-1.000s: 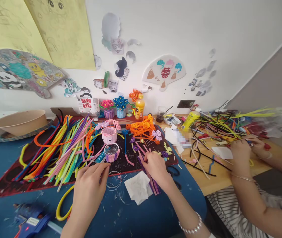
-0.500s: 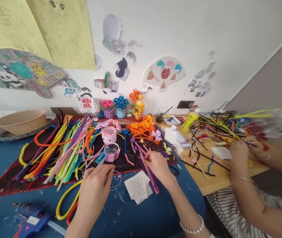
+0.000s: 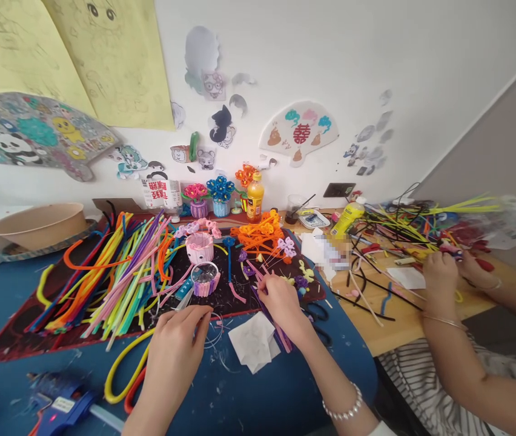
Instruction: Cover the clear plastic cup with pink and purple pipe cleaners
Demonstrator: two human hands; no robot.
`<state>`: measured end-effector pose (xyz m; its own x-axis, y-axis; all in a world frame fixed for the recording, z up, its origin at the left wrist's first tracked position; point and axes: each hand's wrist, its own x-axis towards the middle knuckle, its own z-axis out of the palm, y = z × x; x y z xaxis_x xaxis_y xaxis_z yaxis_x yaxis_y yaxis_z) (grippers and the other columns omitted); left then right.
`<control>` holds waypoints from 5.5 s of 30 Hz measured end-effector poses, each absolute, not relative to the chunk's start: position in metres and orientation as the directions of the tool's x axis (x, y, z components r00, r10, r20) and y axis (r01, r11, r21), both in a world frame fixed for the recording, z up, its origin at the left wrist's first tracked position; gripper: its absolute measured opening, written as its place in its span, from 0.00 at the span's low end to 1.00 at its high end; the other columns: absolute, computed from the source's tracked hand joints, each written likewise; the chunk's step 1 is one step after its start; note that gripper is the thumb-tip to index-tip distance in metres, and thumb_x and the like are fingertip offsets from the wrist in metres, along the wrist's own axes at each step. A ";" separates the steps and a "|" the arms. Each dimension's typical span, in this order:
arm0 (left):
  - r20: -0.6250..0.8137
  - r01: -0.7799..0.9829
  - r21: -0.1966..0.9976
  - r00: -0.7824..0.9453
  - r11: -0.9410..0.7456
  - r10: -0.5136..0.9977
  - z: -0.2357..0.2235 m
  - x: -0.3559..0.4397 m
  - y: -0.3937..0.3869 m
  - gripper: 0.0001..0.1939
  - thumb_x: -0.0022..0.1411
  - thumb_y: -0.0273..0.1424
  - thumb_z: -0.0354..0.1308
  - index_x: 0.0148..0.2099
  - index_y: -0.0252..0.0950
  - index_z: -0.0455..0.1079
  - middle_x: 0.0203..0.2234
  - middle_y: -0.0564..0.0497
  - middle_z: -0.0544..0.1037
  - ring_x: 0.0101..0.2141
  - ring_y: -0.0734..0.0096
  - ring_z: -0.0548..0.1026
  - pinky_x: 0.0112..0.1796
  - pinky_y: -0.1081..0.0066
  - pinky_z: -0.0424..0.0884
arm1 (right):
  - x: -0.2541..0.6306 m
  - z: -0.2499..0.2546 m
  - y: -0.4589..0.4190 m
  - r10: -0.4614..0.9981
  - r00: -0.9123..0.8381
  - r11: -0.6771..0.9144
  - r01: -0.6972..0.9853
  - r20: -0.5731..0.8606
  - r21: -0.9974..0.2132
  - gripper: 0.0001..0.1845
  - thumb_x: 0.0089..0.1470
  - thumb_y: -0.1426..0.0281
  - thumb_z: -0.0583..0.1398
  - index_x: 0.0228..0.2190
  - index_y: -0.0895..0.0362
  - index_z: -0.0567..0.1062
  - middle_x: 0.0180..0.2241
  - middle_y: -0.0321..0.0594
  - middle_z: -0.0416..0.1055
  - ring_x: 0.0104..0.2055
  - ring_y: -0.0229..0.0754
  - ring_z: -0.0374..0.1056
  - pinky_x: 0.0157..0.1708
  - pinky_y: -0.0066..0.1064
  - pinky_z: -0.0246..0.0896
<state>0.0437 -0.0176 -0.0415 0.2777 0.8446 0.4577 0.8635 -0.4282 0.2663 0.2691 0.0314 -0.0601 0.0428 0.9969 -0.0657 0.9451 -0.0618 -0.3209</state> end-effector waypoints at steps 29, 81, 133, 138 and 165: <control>0.065 -0.166 0.982 -0.149 -0.090 0.987 -0.018 0.093 -0.027 0.14 0.59 0.42 0.64 0.32 0.36 0.72 0.22 0.53 0.79 0.21 0.76 0.72 0.24 0.77 0.69 | 0.254 -0.018 0.004 0.918 -0.371 0.055 -0.239 0.144 -0.969 0.30 0.49 0.48 0.68 0.46 0.55 0.78 0.31 0.36 0.71 0.30 0.36 0.66 0.29 0.25 0.61; 0.376 0.357 0.878 -0.101 -0.319 0.921 -0.015 0.067 -0.056 0.10 0.61 0.40 0.63 0.41 0.39 0.75 0.23 0.52 0.80 0.21 0.71 0.76 0.24 0.75 0.72 | 0.215 0.002 -0.021 0.989 -0.144 -0.068 -0.342 -0.019 -0.937 0.20 0.45 0.55 0.71 0.21 0.61 0.83 0.16 0.39 0.73 0.15 0.35 0.67 0.14 0.23 0.61; 0.835 0.881 -0.045 0.292 -0.471 0.466 -0.030 0.043 -0.063 0.31 0.69 0.18 0.50 0.71 0.37 0.51 0.34 0.49 0.86 0.28 0.73 0.83 0.37 0.77 0.76 | 0.177 -0.010 -0.046 0.966 0.081 -0.145 -0.619 -0.246 -0.772 0.21 0.36 0.55 0.75 0.23 0.61 0.85 0.17 0.39 0.75 0.16 0.32 0.68 0.17 0.20 0.67; 0.833 0.885 -0.031 0.280 -0.464 0.478 -0.025 0.041 -0.063 0.30 0.71 0.22 0.50 0.72 0.38 0.49 0.32 0.51 0.86 0.28 0.73 0.84 0.35 0.78 0.77 | 0.181 -0.010 -0.049 0.971 0.099 -0.114 -0.610 -0.218 -0.784 0.19 0.39 0.55 0.75 0.23 0.60 0.85 0.17 0.40 0.75 0.16 0.32 0.69 0.18 0.19 0.67; 0.805 0.850 -0.019 0.326 -0.527 0.497 -0.014 0.040 -0.065 0.22 0.68 0.16 0.45 0.60 0.32 0.69 0.31 0.48 0.86 0.26 0.73 0.84 0.33 0.79 0.76 | 0.195 -0.016 -0.048 0.996 -0.002 -0.069 -0.587 -0.084 -0.807 0.12 0.47 0.63 0.73 0.26 0.58 0.80 0.19 0.37 0.78 0.17 0.35 0.73 0.18 0.21 0.69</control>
<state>0.0396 -0.0647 -0.0144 0.3259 0.4965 0.8045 0.8499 -0.5266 -0.0192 0.1949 -0.0475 -0.0162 -0.0016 0.9964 -0.0844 -0.5871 -0.0693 -0.8065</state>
